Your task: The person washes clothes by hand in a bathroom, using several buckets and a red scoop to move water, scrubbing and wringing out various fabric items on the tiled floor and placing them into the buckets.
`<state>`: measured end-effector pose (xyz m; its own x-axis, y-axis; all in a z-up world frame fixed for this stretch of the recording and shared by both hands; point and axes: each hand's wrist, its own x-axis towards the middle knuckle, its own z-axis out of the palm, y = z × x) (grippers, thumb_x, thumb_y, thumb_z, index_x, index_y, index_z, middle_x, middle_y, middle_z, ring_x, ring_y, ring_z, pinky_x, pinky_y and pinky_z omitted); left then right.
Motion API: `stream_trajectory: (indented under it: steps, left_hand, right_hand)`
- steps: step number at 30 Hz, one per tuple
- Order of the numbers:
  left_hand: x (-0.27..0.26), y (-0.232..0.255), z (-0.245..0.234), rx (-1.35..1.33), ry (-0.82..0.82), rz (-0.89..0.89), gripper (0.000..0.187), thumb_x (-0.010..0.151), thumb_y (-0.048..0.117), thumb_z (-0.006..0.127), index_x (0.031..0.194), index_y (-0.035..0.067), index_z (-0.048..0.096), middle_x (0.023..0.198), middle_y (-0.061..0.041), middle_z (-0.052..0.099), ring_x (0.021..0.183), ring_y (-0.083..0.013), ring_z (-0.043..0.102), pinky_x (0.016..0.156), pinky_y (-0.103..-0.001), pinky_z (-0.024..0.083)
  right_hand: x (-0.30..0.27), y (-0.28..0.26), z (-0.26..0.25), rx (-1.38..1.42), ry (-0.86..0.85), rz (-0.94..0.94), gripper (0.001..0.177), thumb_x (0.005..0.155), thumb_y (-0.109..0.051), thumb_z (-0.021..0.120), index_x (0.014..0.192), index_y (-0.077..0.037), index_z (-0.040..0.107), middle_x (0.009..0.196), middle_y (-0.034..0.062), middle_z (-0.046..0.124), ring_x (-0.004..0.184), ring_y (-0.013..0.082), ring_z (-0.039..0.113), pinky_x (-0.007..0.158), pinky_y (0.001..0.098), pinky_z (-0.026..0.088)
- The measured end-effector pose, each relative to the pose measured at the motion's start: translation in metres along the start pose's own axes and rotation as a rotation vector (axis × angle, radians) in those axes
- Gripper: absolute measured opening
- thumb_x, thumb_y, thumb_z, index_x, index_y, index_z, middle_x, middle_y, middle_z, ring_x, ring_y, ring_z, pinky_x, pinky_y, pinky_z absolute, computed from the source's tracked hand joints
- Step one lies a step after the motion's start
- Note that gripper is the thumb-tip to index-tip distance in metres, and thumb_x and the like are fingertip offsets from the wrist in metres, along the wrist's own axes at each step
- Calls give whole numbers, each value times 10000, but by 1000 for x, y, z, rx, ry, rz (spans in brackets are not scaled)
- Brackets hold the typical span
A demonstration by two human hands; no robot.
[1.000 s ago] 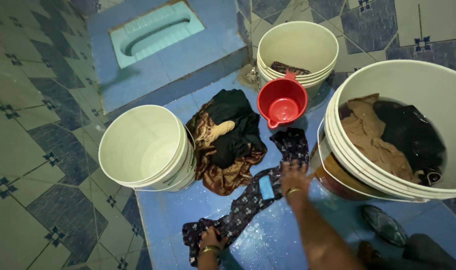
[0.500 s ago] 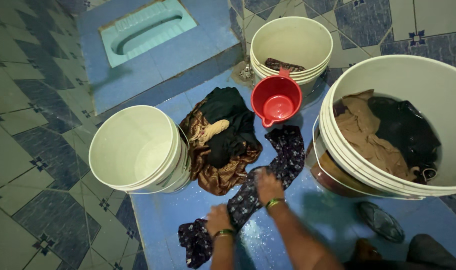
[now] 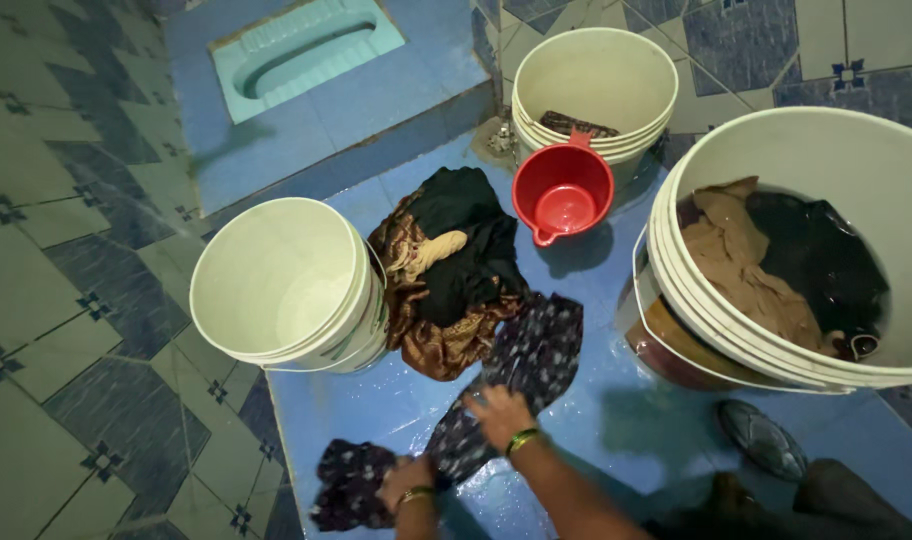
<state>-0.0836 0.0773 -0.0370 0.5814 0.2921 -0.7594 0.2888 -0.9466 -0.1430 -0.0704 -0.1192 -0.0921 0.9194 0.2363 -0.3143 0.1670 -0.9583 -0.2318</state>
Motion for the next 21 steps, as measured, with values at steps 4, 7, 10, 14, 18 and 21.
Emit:
stream_trajectory:
  steps: [4, 7, 10, 14, 18, 21]
  left_hand:
    - [28, -25, 24, 52, 95, 34, 358, 1019, 365, 508, 1356, 362, 628, 1521, -21, 475, 1435, -287, 438, 1111, -484, 429]
    - [48, -8, 53, 152, 220, -16, 363, 1067, 436, 438, 1363, 325, 616, 1506, 25, 479, 1455, -269, 415, 1108, -514, 428]
    - [46, 8, 73, 175, 425, 107, 286, 1046, 262, 543, 1321, 303, 609, 1401, -27, 553, 1331, -299, 558, 962, -483, 556]
    - [45, -1, 76, -299, 143, 225, 608, 801, 325, 806, 1320, 234, 502, 1449, -144, 437, 1245, -408, 596, 1041, -483, 520]
    - [52, 2, 68, -278, 43, 188, 581, 829, 341, 800, 1318, 249, 501, 1502, -150, 386, 1283, -437, 567, 1065, -483, 509]
    - [53, 1, 73, -326, 121, 227, 507, 875, 354, 750, 1311, 247, 517, 1491, -168, 400, 1270, -461, 556, 1047, -502, 512]
  right_hand:
    - [-13, 22, -39, -129, -26, 4, 734, 859, -82, 594, 1542, -266, 399, 1386, 166, 487, 1223, 330, 484, 927, 512, 456]
    - [-16, 16, -54, 22, 8, 124, 689, 910, -105, 561, 1554, -310, 425, 1390, 119, 523, 1280, 306, 486, 1021, 484, 433]
    - [-16, -26, -42, -75, -190, -65, 422, 1036, -421, 515, 1435, -288, 475, 1536, 121, 420, 1370, 354, 402, 1062, 530, 386]
    - [-12, -61, -2, -86, 81, -231, 593, 991, -258, 550, 1549, -260, 349, 1459, 153, 487, 1288, 368, 472, 998, 573, 428]
    - [0, -1, -36, -109, -215, -15, 740, 1025, -90, 489, 1655, -327, 184, 1430, 212, 500, 1150, 332, 578, 876, 459, 556]
    - [-3, 52, -62, -121, -88, 213, 781, 992, -125, 503, 1657, -313, 139, 1257, 198, 562, 1129, 317, 574, 921, 445, 519]
